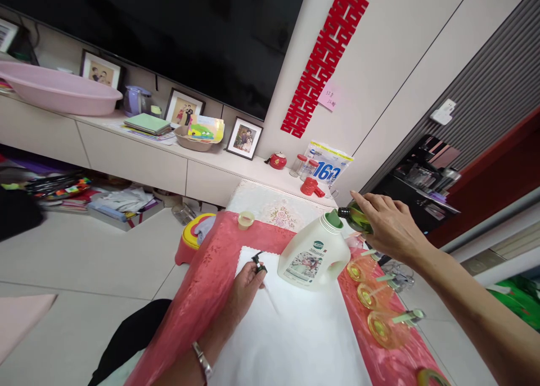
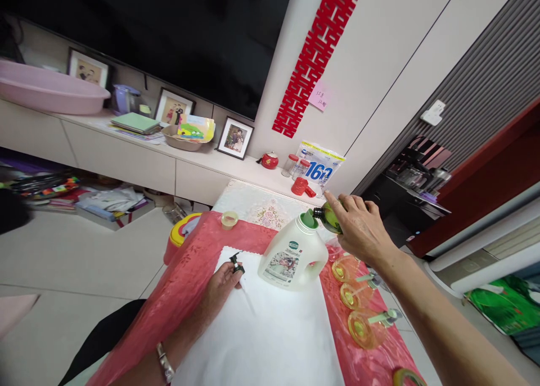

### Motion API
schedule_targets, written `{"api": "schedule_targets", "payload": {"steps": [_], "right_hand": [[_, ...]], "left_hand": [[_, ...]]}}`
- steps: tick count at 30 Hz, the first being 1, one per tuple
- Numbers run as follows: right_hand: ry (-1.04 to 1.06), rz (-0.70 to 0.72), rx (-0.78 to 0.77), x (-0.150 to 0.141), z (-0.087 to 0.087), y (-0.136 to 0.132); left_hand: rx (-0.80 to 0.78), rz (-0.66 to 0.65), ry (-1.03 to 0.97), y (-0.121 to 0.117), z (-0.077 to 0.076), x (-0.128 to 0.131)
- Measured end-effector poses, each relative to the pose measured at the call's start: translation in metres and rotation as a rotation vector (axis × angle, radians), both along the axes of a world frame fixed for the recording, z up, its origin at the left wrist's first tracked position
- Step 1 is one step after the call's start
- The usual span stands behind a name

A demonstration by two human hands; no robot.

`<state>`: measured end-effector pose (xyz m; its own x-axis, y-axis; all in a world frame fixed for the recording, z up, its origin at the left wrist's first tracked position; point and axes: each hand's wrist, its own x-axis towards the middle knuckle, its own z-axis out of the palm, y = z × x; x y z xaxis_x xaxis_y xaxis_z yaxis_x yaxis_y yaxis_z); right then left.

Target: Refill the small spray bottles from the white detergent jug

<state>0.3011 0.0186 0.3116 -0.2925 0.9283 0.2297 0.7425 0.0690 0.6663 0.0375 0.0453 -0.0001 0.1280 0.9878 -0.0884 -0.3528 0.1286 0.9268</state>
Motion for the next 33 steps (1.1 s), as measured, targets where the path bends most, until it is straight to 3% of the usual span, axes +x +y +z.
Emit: {"api": "schedule_targets", "payload": {"steps": [11, 18, 33], "right_hand": [[-0.027, 0.075, 0.036, 0.001, 0.002, 0.002], [-0.056, 0.086, 0.038, -0.001, 0.002, 0.001], [-0.093, 0.132, 0.053, -0.007, 0.005, 0.001]], "left_hand": [[0.015, -0.003, -0.011, 0.002, -0.007, 0.001], [0.01, 0.0, -0.007, 0.001, -0.003, 0.001], [0.019, -0.019, -0.024, 0.003, -0.014, 0.003]]}}
